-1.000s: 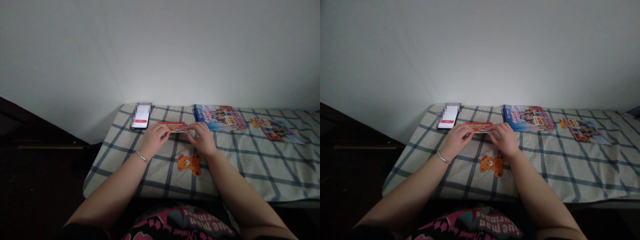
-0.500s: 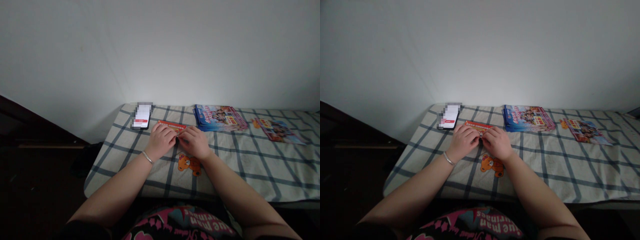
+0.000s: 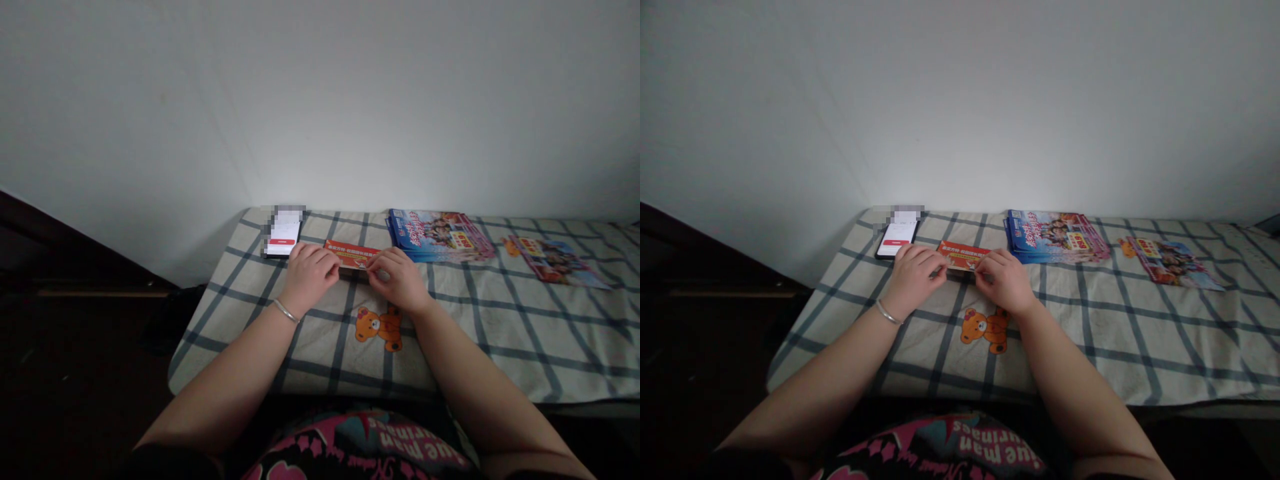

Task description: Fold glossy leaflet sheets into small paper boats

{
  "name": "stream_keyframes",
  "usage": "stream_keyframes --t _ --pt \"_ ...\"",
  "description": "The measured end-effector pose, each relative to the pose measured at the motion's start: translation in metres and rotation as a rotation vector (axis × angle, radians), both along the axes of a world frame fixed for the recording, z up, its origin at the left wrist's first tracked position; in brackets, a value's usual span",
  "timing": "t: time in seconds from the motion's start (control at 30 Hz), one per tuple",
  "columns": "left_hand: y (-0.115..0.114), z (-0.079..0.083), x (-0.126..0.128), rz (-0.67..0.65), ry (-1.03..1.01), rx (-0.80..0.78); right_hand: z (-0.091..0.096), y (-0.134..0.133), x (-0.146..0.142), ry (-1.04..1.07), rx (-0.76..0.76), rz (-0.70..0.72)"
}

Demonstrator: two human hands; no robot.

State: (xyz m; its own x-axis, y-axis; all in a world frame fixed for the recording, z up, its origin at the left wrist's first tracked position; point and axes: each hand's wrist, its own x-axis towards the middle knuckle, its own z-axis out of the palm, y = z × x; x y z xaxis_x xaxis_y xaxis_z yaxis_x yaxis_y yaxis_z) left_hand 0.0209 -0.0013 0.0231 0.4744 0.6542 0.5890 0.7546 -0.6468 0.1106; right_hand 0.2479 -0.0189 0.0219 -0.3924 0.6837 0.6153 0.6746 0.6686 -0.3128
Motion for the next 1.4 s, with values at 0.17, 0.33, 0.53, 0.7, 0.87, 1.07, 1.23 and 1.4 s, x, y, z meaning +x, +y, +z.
stream_keyframes --t 0.17,0.33,0.53,0.7,0.87,1.07,1.23,1.4 --pt "0.003 0.001 -0.007 0.031 -0.002 -0.003 -0.001 0.003 0.008 0.017 -0.029 -0.030" --pt "0.006 0.004 -0.013 0.066 -0.017 -0.027 0.001 0.004 0.013 0.046 -0.009 -0.022" --pt "0.008 0.005 -0.018 0.106 -0.016 -0.028 0.001 0.006 0.020 0.062 -0.030 -0.014" --pt "0.012 0.001 -0.022 0.130 -0.060 -0.034 -0.003 0.008 0.026 0.065 -0.043 -0.064" --pt "0.007 0.000 -0.014 -0.044 -0.067 -0.077 -0.004 0.006 0.018 0.015 -0.080 -0.036" --pt "0.001 -0.005 -0.001 -0.156 0.033 -0.117 -0.005 0.002 0.003 -0.118 -0.100 0.038" --pt "0.003 -0.009 0.001 -0.141 0.026 -0.172 -0.007 0.003 0.002 -0.129 -0.107 0.063" --pt "0.007 -0.012 -0.002 -0.161 -0.069 -0.244 -0.008 0.006 0.010 -0.146 -0.169 0.044"
